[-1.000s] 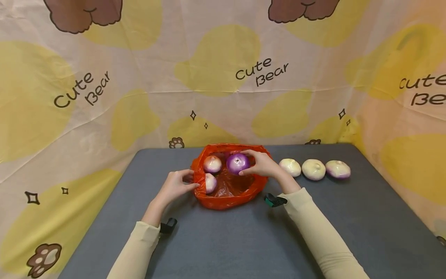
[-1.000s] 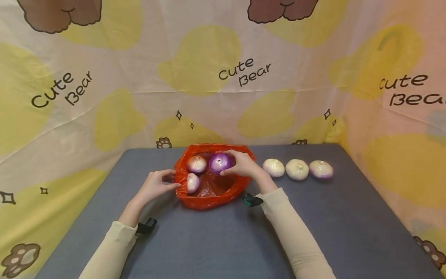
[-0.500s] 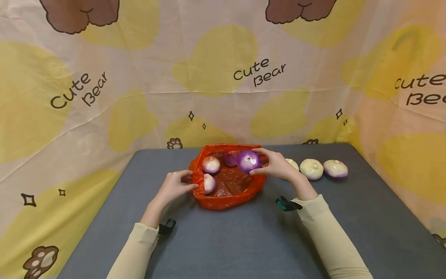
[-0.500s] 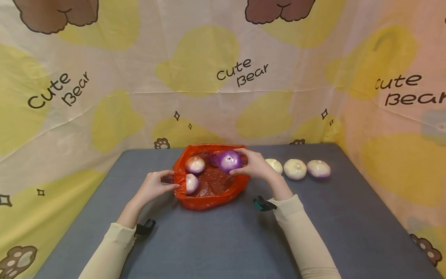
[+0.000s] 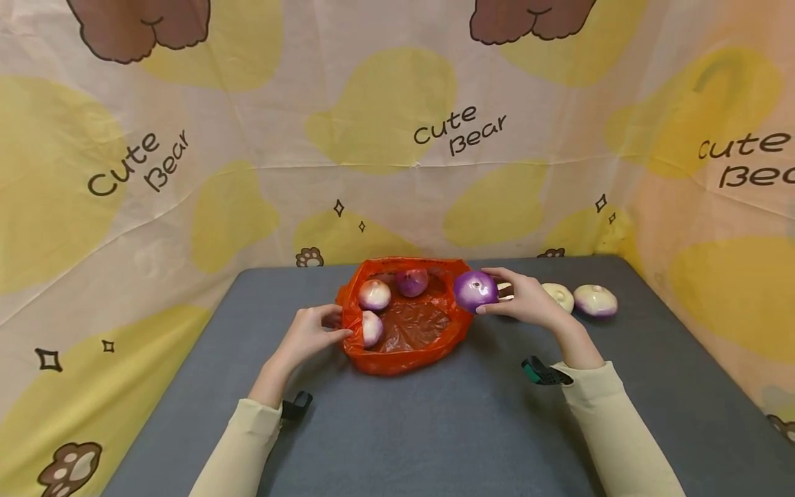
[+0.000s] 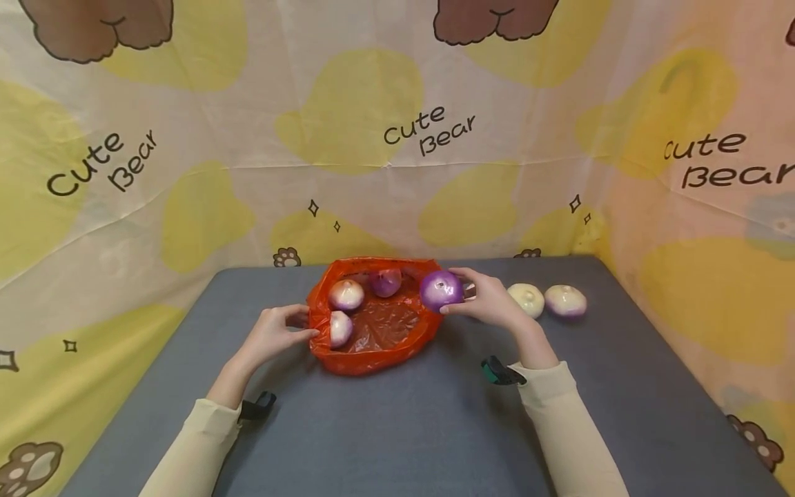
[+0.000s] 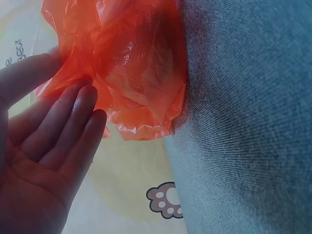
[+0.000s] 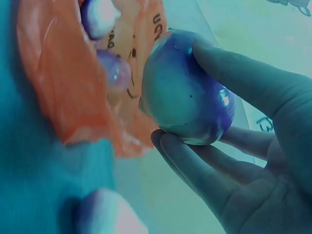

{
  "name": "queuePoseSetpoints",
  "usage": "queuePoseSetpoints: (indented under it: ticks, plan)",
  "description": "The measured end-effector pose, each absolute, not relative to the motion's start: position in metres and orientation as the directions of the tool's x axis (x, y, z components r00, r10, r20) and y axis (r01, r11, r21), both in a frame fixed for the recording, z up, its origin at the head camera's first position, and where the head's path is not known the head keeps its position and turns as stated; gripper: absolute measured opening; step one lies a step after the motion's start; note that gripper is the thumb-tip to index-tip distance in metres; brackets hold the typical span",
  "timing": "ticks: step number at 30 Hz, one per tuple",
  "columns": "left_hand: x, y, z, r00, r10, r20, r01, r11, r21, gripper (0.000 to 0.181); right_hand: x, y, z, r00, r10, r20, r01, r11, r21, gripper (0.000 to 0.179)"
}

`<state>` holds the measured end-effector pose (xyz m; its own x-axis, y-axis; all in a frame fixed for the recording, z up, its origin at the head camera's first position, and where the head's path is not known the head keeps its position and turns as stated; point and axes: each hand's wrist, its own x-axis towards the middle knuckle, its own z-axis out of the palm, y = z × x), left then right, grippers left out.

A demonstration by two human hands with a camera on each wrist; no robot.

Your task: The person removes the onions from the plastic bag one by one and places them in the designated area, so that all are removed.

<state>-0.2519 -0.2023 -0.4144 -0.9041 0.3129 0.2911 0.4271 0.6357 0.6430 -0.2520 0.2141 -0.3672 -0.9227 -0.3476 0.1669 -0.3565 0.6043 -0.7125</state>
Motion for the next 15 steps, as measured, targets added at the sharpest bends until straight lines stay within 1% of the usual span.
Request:
queuePoseSetpoints:
  ticks: [6, 15]
  plan:
    - [-0.253, -0.201, -0.417, -0.906, 0.312, 0.285, 0.423, 0.646, 0.635, 0.034, -0.244, 0.234, -0.373, -0.938, -0.313, 0.145, -0.315, 0.604, -0.732, 0.075]
    - [-0.252, -0.203, -0.418, -0.904, 0.308, 0.297, 0.427, 0.653, 0.625, 0.036, -0.241, 0.252, -0.383, -0.942, -0.3, 0.149, -0.312, 0.623, -0.718, 0.075]
